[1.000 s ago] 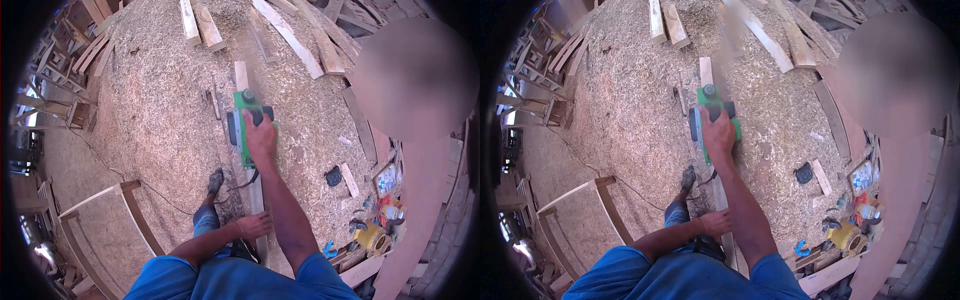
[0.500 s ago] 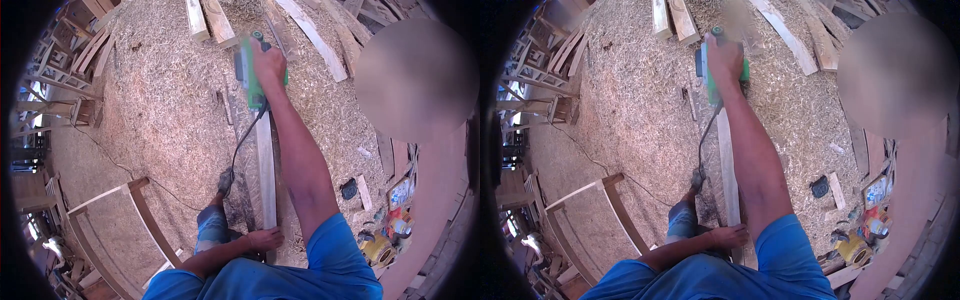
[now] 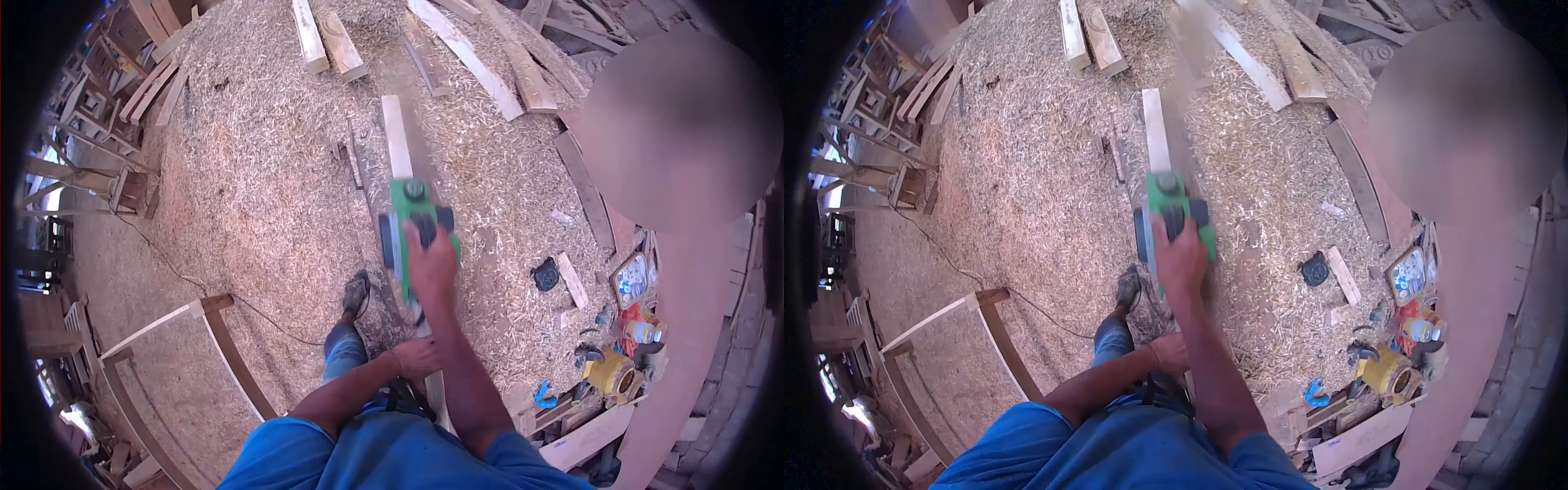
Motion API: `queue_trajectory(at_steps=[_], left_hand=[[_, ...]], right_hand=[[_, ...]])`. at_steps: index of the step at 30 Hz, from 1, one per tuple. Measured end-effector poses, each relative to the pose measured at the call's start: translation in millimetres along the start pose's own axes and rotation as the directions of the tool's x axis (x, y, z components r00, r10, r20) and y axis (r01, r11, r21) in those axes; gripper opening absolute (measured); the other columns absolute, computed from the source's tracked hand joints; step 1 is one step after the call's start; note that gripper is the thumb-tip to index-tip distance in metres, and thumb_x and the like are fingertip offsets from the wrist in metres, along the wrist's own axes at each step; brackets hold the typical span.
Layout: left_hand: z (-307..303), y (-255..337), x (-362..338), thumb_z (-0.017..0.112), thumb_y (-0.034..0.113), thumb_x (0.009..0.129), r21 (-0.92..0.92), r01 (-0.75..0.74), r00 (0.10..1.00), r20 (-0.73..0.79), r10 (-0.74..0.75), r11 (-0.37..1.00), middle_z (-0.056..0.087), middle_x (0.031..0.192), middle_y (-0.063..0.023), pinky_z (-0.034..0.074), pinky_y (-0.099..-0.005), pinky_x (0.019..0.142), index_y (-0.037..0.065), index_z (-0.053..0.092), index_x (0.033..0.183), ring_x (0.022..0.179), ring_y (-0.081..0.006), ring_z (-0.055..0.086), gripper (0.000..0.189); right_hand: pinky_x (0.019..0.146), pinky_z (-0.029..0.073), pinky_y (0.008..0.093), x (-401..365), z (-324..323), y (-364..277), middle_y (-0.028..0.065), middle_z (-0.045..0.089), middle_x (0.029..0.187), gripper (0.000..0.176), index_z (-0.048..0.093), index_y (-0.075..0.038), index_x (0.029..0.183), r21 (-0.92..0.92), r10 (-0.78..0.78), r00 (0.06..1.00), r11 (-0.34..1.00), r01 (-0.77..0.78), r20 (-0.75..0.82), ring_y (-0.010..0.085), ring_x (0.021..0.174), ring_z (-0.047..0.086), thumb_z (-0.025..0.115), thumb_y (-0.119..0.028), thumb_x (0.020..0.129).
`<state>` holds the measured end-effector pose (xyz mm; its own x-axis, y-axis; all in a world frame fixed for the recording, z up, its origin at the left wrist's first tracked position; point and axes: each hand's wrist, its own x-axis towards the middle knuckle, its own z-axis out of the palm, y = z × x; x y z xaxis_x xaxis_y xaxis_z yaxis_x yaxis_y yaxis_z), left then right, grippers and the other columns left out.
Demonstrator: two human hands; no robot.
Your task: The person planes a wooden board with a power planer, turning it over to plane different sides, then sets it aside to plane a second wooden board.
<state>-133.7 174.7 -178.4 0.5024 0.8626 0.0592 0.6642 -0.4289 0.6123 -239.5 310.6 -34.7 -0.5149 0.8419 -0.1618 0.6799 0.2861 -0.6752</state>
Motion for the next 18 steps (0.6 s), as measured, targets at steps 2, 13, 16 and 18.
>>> queue_trajectory(at_steps=[2, 13, 16, 18], left_hand=[[10.8, -1.7, -2.7, 0.09, 0.062, 0.058, -0.091, 0.023, 1.0, 0.002, -0.023, 0.996, 0.062, 0.147, -0.0157, 0.024, -0.0514, 0.131, 0.003, 0.065, 0.137, 0.146, -0.0344, 0.048, 0.101], [3.8, -7.2, 1.9, 0.072, 0.046, 0.081, 0.104, -0.051, 0.992, -0.109, 0.062, 0.993, 0.068, 0.132, -0.0089, 0.031, -0.0504, 0.126, 0.007, 0.07, 0.124, 0.134, -0.0285, 0.058, 0.057], [23.4, -6.0, 2.3, 0.062, 0.034, 0.089, 0.147, -0.053, 0.959, -0.267, 0.091, 0.988, 0.068, 0.124, -0.0057, 0.033, -0.0488, 0.124, 0.01, 0.071, 0.115, 0.128, -0.025, 0.06, 0.036], [17.7, -6.7, 1.9, 0.059, 0.029, 0.091, 0.183, -0.052, 0.958, -0.27, 0.101, 0.982, 0.068, 0.119, -0.0044, 0.034, -0.0479, 0.122, 0.011, 0.07, 0.111, 0.124, -0.0234, 0.061, 0.029]], right_hand=[[0.083, 0.057, 0.0567, -24.2, -9.7, 0.1, 0.0312, 0.074, 0.101, 0.067, 0.066, 0.004, 0.121, -0.026, 0.02, 1.0, 0.999, -0.02, -0.01, 0.051, 0.096, 0.072, 0.072, -0.059, 0.098], [0.086, 0.056, 0.0573, 84.8, 30.7, -56.2, 0.0329, 0.073, 0.104, 0.069, 0.069, 0.005, 0.119, -0.054, -0.06, 0.996, 0.997, 0.056, -0.068, 0.0523, 0.099, 0.072, 0.071, -0.06, 0.097], [0.088, 0.057, 0.0557, 130.8, 46.2, -78.4, 0.0326, 0.074, 0.107, 0.07, 0.07, 0.005, 0.118, -0.034, -0.095, 0.991, 0.995, 0.092, -0.091, 0.0504, 0.101, 0.073, 0.07, -0.062, 0.096], [0.09, 0.057, 0.0543, 163.3, 52.8, -94.3, 0.0323, 0.074, 0.109, 0.072, 0.07, 0.006, 0.118, 0.003, -0.116, 0.988, 0.993, 0.117, -0.104, 0.0488, 0.104, 0.074, 0.069, -0.063, 0.096]])
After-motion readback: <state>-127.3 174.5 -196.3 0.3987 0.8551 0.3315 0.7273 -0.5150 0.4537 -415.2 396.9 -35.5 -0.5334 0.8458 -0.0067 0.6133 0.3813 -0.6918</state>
